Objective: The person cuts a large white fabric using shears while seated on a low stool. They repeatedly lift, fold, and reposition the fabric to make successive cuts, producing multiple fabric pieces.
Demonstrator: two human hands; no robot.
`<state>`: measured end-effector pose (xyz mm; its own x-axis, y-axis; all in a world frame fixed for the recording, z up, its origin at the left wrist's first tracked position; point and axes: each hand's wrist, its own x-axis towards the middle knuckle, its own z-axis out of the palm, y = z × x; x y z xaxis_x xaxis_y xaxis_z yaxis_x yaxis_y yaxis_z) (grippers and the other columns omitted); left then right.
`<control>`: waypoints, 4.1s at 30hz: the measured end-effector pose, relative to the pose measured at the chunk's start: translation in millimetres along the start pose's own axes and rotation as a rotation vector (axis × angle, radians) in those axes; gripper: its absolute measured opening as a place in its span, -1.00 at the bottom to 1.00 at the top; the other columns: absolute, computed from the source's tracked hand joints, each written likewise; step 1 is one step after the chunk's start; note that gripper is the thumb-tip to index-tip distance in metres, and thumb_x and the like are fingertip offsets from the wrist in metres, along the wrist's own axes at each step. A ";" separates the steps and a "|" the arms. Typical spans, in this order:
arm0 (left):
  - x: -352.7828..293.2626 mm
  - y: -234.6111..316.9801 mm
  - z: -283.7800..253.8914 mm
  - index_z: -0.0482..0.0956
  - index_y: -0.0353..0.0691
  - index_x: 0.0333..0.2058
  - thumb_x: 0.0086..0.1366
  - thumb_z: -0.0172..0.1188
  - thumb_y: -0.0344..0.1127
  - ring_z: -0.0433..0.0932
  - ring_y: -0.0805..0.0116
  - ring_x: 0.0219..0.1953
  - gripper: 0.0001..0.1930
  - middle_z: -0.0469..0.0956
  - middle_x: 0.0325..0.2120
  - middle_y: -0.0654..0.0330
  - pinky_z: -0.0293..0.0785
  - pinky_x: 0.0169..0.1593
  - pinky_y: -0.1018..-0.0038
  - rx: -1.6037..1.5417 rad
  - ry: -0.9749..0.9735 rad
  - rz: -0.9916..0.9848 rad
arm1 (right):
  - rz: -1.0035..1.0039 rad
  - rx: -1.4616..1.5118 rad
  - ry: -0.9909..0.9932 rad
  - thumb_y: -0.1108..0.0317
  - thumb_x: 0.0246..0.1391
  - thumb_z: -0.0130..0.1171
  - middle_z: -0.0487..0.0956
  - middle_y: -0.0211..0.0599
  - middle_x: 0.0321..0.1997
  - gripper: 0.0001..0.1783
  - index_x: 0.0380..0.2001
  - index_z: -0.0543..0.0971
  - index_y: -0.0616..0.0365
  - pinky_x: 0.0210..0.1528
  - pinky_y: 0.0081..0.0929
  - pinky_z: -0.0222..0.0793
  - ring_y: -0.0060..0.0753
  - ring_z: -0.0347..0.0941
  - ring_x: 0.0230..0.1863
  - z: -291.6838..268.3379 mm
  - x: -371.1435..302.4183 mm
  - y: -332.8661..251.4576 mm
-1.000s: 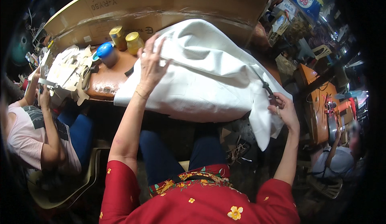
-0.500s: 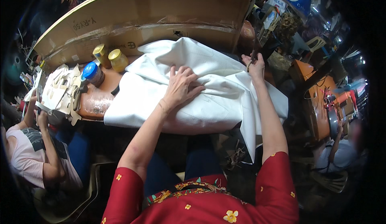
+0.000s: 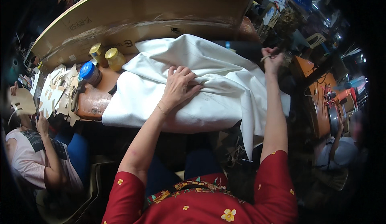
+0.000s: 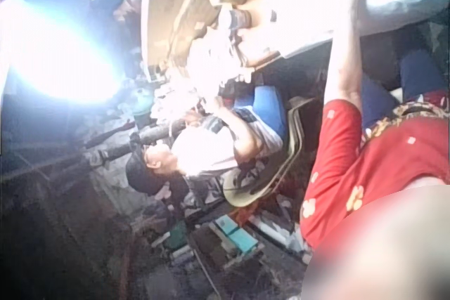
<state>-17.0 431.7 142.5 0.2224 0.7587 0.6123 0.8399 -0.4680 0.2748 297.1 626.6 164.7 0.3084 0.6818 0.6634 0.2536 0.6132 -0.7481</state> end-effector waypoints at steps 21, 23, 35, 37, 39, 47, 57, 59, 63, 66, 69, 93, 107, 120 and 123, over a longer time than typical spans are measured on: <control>-46.8 -76.7 -69.5 0.55 0.01 -0.10 0.18 0.19 0.08 0.31 0.21 0.16 -0.61 0.38 0.08 0.19 -0.07 0.21 -0.22 0.150 0.248 -0.530 | 0.253 -0.516 -0.716 0.48 0.04 0.23 0.54 -0.16 -0.10 -0.57 -0.03 0.35 0.29 -0.06 -0.54 0.34 -0.42 0.46 -0.07 -109.2 -142.0 -144.8; -72.9 -85.6 -76.3 0.58 0.02 -0.16 0.21 0.20 -0.03 0.32 0.30 0.14 -0.72 0.44 0.04 0.29 -0.10 0.17 -0.31 0.174 0.033 -0.582 | 0.265 -0.649 -0.675 0.51 0.03 0.22 0.56 -0.21 -0.25 -0.59 -0.05 0.36 0.30 -0.17 -0.56 0.34 -0.47 0.47 -0.20 -110.5 -135.0 -148.4; 12.5 -73.1 -189.0 0.64 0.02 -0.37 0.17 0.24 -0.08 0.58 0.28 -0.34 -0.84 0.59 -0.30 0.28 0.46 -0.31 0.36 0.698 0.639 0.001 | -0.475 -0.457 -0.177 0.57 0.10 0.09 0.55 -0.09 -0.12 -0.63 0.01 0.37 0.33 -0.01 -0.46 0.39 -0.34 0.48 0.00 -75.6 58.5 -172.5; 31.6 -73.0 -194.4 0.60 -0.16 -0.29 0.25 0.06 -0.19 0.52 0.13 -0.14 -0.78 0.56 -0.25 0.10 0.41 -0.10 0.28 0.494 0.309 -0.311 | -0.457 -0.558 -0.189 0.69 -0.06 0.03 0.55 -0.14 -0.05 -0.46 0.06 0.38 0.14 -0.02 -0.41 0.40 -0.29 0.49 0.04 -54.8 72.0 -170.2; 50.1 -80.8 -182.0 0.63 0.02 -0.41 0.15 0.20 -0.13 0.57 0.25 -0.26 -0.87 0.61 -0.33 0.25 0.43 -0.24 0.27 0.461 0.318 -0.403 | -0.479 -0.676 -0.206 0.70 -0.12 -0.01 0.56 -0.14 -0.03 -0.42 0.05 0.40 0.08 -0.02 -0.36 0.40 -0.22 0.50 0.03 -35.1 73.5 -160.2; -19.8 -102.3 -114.2 0.34 -0.11 0.15 0.18 0.20 -0.15 0.40 0.04 0.10 -0.44 0.42 0.06 -0.02 0.31 0.17 0.23 0.254 -0.092 -0.378 | -0.423 -0.774 -0.466 0.72 -0.09 -0.04 0.60 0.00 -0.19 -0.49 -0.03 0.43 0.05 -0.18 -0.23 0.46 -0.03 0.57 -0.18 -23.0 0.6 -104.0; -161.4 41.9 -57.3 0.52 -0.26 -0.15 0.10 0.17 -0.56 0.53 0.11 -0.14 -0.71 0.52 -0.20 0.04 0.44 -0.05 0.36 -0.091 0.580 -0.532 | -0.265 -0.783 -0.404 0.65 -0.03 0.03 0.58 -0.07 -0.06 -0.50 0.05 0.41 0.15 -0.01 -0.25 0.39 -0.12 0.52 -0.01 -62.5 -41.3 -114.9; -192.1 67.9 -32.4 0.49 -0.23 -0.15 0.18 0.19 -0.52 0.47 0.56 -0.33 -0.75 0.50 -0.30 0.26 0.42 -0.26 0.65 -0.491 0.521 -0.741 | -0.236 -0.716 -0.424 0.56 0.01 0.10 0.55 -0.07 -0.01 -0.52 0.07 0.41 0.14 0.03 -0.26 0.37 -0.14 0.47 0.06 -68.3 -44.9 -122.1; -233.4 66.7 9.0 0.21 -0.20 0.15 0.08 0.30 -0.43 0.38 0.30 0.06 -0.35 0.29 0.11 0.13 0.41 -0.01 0.38 -0.938 0.374 -1.338 | -0.176 -0.741 -0.386 0.44 0.06 0.19 0.52 -0.09 0.06 -0.53 0.08 0.41 0.11 0.10 -0.27 0.34 -0.16 0.44 0.11 -73.7 -60.1 -141.9; -239.9 52.2 35.2 0.11 -0.20 0.22 0.06 0.31 -0.42 0.22 0.26 0.21 -0.23 0.20 0.21 0.15 0.12 0.18 -0.08 -1.371 0.366 -1.409 | -0.072 -0.440 -0.464 0.38 0.12 0.15 0.56 -0.10 -0.05 -0.60 0.04 0.43 0.17 0.06 -0.33 0.40 -0.23 0.49 0.02 -70.5 -88.9 -159.7; -238.5 43.6 48.8 0.43 -0.07 -0.07 0.09 0.29 -0.42 0.33 0.38 0.05 -0.60 0.44 -0.08 0.29 0.00 0.19 -0.09 -1.869 0.392 -1.371 | 0.177 0.063 -0.650 0.24 0.15 0.15 0.59 -0.14 -0.17 -0.58 0.02 0.40 0.22 -0.05 -0.46 0.43 -0.38 0.53 -0.11 -64.5 -138.1 -175.9; -213.7 129.2 -32.1 0.56 -0.34 -0.25 0.16 0.31 -0.28 0.56 0.50 -0.31 -0.73 0.59 -0.35 0.20 0.56 -0.20 0.51 -1.343 0.459 -1.070 | 1.167 0.275 -1.770 -0.64 -0.17 -0.29 0.43 -0.42 -0.29 0.25 0.30 0.03 0.25 -0.28 -0.67 0.25 -0.68 0.33 -0.39 -141.9 -330.0 -227.8; -202.3 146.8 -51.0 0.57 -0.36 -0.33 0.12 0.35 -0.31 0.59 0.43 -0.33 -0.75 0.60 -0.38 0.16 0.58 -0.23 0.50 -1.428 0.603 -1.134 | 1.276 0.450 -1.570 -0.59 -0.11 -0.44 0.44 -0.33 -0.22 0.22 0.32 -0.11 0.28 -0.11 -0.52 0.31 -0.60 0.38 -0.32 -104.5 -328.2 -265.9; -223.9 138.3 -40.5 0.50 -0.36 -0.24 0.10 0.35 -0.35 0.59 0.38 -0.28 -0.70 0.58 -0.30 0.15 0.58 -0.22 0.47 -1.405 0.513 -1.275 | 1.486 0.532 -1.105 -0.54 0.00 -0.44 0.37 -0.45 -0.32 0.02 0.18 0.10 0.17 -0.11 -0.48 0.25 -0.54 0.34 -0.30 -85.0 -377.7 -297.8; -224.1 139.0 -32.6 0.54 -0.36 -0.28 0.09 0.35 -0.36 0.56 0.47 -0.35 -0.74 0.59 -0.36 0.19 0.55 -0.32 0.55 -1.379 0.537 -1.134 | 1.448 0.478 -1.109 -0.51 0.04 -0.41 0.34 -0.48 -0.37 -0.01 0.16 0.13 0.20 -0.17 -0.54 0.23 -0.56 0.32 -0.36 -86.9 -380.5 -297.7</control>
<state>33.8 181.8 67.6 -0.4765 0.8545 -0.2068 -0.5474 -0.1044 0.8303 184.0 150.0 133.6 -0.6802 0.4992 -0.5368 0.0726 -0.6828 -0.7270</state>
